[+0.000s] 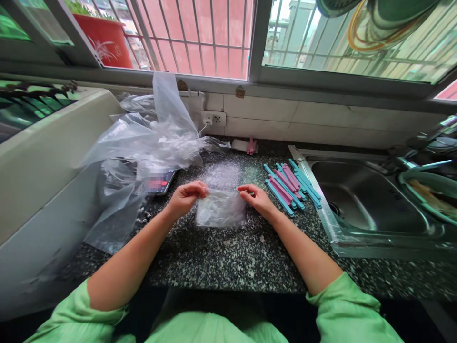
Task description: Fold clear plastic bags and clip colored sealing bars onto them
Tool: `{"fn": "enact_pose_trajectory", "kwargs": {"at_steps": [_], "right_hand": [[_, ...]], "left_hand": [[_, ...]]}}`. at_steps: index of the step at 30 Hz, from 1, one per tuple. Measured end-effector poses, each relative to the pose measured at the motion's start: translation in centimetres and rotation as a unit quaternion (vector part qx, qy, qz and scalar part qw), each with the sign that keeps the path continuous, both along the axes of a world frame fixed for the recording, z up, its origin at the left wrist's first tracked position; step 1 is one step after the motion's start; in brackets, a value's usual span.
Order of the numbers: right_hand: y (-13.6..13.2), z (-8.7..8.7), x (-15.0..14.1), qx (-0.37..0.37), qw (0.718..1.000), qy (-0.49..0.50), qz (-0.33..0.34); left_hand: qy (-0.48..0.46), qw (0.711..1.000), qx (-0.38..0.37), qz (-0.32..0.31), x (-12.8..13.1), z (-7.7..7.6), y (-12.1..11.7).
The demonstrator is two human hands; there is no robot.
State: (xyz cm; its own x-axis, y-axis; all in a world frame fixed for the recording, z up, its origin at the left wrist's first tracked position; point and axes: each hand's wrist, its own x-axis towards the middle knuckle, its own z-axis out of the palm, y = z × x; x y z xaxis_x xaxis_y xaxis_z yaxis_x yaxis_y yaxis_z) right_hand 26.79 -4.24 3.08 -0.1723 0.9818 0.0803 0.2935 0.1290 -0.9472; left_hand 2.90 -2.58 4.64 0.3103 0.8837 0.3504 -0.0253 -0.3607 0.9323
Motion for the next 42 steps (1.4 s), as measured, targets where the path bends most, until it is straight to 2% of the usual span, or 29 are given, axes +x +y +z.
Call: {"fn": "enact_pose_trajectory", "kwargs": {"at_steps": [3, 7, 12, 14, 17, 20, 24, 26, 28, 32, 37, 39, 42], "right_hand": [[-0.1, 0.2, -0.1, -0.034, 0.998, -0.016, 0.045], [-0.2, 0.5, -0.1, -0.05, 0.996, -0.02, 0.069], [-0.3, 0.8, -0.2, -0.017, 0.999, -0.019, 0.048], [-0.4, 1.0, -0.2, -0.013, 0.999, -0.024, 0.046], [-0.7, 1.5, -0.1, -0.024, 0.994, -0.05, 0.092], [-0.9, 2.0, 0.1, -0.032, 0.988, -0.086, 0.127], [-1.2, 2.0, 0.4, -0.034, 0.981, -0.124, 0.142], [-1.2, 1.9, 0.4, -0.044, 0.976, -0.133, 0.164], [-1.3, 2.0, 0.2, -0.044, 0.976, -0.127, 0.169], [-1.7, 2.5, -1.0, -0.037, 0.987, -0.085, 0.131], [-2.5, 2.1, -2.6, -0.06, 0.982, -0.07, 0.163], [-2.7, 1.8, -2.9, -0.056, 0.982, -0.073, 0.164], [-2.7, 1.5, -2.6, -0.03, 0.991, -0.056, 0.12]], "left_hand": [[0.019, 1.0, 0.001, -0.015, -0.1, 0.3, -0.3], [0.009, 0.999, -0.012, -0.028, -0.3, 0.4, -0.3], [-0.053, 0.994, -0.092, 0.012, -0.4, 0.0, 0.1], [-0.028, 0.991, -0.131, 0.017, -0.3, -0.1, 0.3], [0.04, 0.986, -0.161, 0.001, -0.2, -0.2, 0.3], [0.032, 0.987, -0.155, -0.005, -0.1, 0.1, 0.2], [-0.012, 0.99, -0.132, 0.042, -0.2, 0.4, 0.1], [-0.015, 0.99, -0.132, 0.046, -0.2, 0.6, 0.1], [-0.007, 0.99, -0.14, 0.017, -0.2, 0.7, 0.0], [0.038, 0.984, -0.155, -0.074, -0.1, 1.1, -0.6], [0.059, 0.976, -0.171, -0.124, 0.1, 1.1, -1.3], [0.033, 0.973, -0.182, -0.136, 0.2, 0.8, -1.3], [-0.092, 0.968, -0.198, -0.124, 0.2, 0.2, -1.0]]}}
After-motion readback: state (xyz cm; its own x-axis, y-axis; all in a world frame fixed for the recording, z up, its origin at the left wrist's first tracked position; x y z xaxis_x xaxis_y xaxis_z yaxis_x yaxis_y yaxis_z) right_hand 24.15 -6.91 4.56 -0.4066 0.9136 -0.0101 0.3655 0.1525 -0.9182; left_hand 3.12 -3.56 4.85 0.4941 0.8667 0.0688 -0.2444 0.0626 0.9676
